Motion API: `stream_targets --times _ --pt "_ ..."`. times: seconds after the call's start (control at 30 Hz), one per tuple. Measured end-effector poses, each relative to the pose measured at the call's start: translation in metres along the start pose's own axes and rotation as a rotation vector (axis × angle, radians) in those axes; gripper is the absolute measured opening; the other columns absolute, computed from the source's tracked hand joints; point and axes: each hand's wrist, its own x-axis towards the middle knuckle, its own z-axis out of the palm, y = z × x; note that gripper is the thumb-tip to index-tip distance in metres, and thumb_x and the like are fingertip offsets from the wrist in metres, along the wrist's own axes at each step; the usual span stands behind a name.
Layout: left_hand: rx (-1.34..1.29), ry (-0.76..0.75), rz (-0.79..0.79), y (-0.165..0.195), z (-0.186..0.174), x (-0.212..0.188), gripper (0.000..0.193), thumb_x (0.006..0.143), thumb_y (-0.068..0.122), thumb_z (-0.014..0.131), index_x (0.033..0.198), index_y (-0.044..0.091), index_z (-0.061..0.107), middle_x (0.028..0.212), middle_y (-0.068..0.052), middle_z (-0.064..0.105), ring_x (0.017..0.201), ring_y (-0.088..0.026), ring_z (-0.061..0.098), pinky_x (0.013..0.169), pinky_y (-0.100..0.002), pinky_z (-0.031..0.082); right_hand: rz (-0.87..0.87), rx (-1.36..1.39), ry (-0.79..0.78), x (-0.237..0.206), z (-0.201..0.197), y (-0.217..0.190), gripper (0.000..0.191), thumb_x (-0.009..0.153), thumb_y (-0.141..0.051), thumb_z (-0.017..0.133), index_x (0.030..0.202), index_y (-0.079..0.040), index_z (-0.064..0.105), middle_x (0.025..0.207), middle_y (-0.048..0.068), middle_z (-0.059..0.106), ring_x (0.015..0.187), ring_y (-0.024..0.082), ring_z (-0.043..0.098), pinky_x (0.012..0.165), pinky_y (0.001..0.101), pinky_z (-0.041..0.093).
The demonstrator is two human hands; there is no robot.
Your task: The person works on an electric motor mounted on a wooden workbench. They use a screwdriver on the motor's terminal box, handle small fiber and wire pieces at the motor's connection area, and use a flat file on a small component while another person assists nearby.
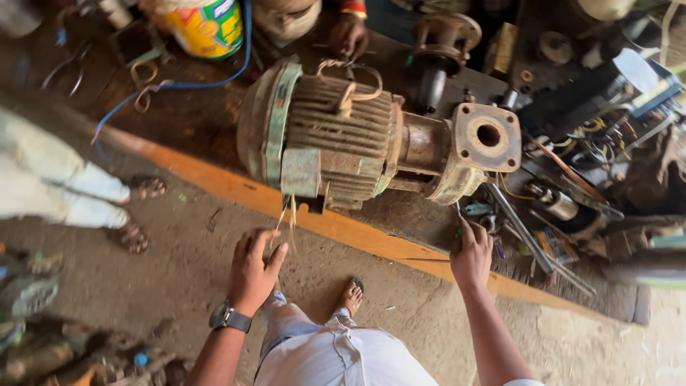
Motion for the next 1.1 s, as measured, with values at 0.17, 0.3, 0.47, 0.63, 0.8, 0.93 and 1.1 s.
stream_targets --times 0.17,0.3,0.47,0.63,0.8,0.93,1.1 --pt "0.068 0.219 0.001 0.026 -0.006 -0.028 0.037 0.093 0.025 0.071 0.124 0.007 0.061 0.133 -0.018 0.058 0.128 -0.04 0.052 0.107 -0.051 0.043 -0.165 -0.022 0.031 0.015 -0.01 0.0 0.042 0.092 -0.013 0.067 0.134 -0.009 0.065 0.127 0.015 0.062 0.119 0.037 0.056 0.107 0.0483 0.044" --pt "0.104 0.268 -0.033 0.043 -0.018 -0.034 0.04 0.094 0.023 0.071 0.128 0.005 0.059 0.137 -0.021 0.056 0.13 -0.043 0.051 0.108 -0.053 0.042 -0.142 0.125 0.121 0.021 -0.036 -0.016 0.029 0.094 -0.012 0.069 0.122 -0.007 0.069 0.117 0.015 0.066 0.108 0.036 0.06 0.095 0.0459 0.048" --pt "0.096 0.314 0.046 0.06 -0.028 -0.016 0.036 0.098 0.02 0.069 0.128 0.004 0.057 0.135 -0.02 0.058 0.128 -0.042 0.054 0.108 -0.052 0.044 -0.133 0.25 0.328 0.057 -0.088 -0.045 0.005 0.1 -0.007 0.071 0.1 -0.005 0.066 0.095 0.013 0.063 0.094 0.033 0.06 0.085 0.0439 0.049" --pt "-0.038 0.355 0.057 0.067 -0.026 0.034 0.029 0.104 0.019 0.066 0.127 0.004 0.057 0.127 -0.017 0.061 0.117 -0.037 0.059 0.101 -0.047 0.049 -0.362 0.341 0.425 0.115 -0.138 -0.078 0.017 0.105 -0.009 0.068 0.12 -0.002 0.065 0.124 0.016 0.062 0.115 0.035 0.059 0.095 0.0422 0.051" --pt "-0.11 0.385 -0.022 0.054 -0.017 0.11 0.033 0.107 0.029 0.062 0.131 0.006 0.057 0.125 -0.017 0.06 0.106 -0.034 0.06 0.1 -0.046 0.049 -0.499 0.135 0.35 0.152 -0.15 -0.103 0.025 0.102 -0.02 0.073 0.121 -0.005 0.068 0.126 0.017 0.063 0.118 0.039 0.059 0.104 0.0472 0.045" --pt "0.006 0.44 0.165 0.039 -0.001 0.157 0.045 0.112 0.036 0.055 0.143 0.003 0.054 0.136 -0.022 0.058 0.128 -0.042 0.052 0.11 -0.052 0.041 -0.538 0.122 0.332 0.153 -0.147 -0.11 0.029 0.098 -0.027 0.071 0.121 -0.009 0.068 0.126 0.013 0.066 0.119 0.035 0.061 0.103 0.0474 0.044" --pt "-0.081 0.499 0.141 0.021 0.025 0.191 0.055 0.113 0.044 0.047 0.146 0.001 0.054 0.143 -0.024 0.057 0.132 -0.044 0.051 0.112 -0.052 0.04 -0.527 0.086 0.251 0.163 -0.155 -0.107 0.035 0.094 -0.031 0.073 0.122 -0.01 0.069 0.118 0.011 0.068 0.114 0.033 0.062 0.102 0.0465 0.044"
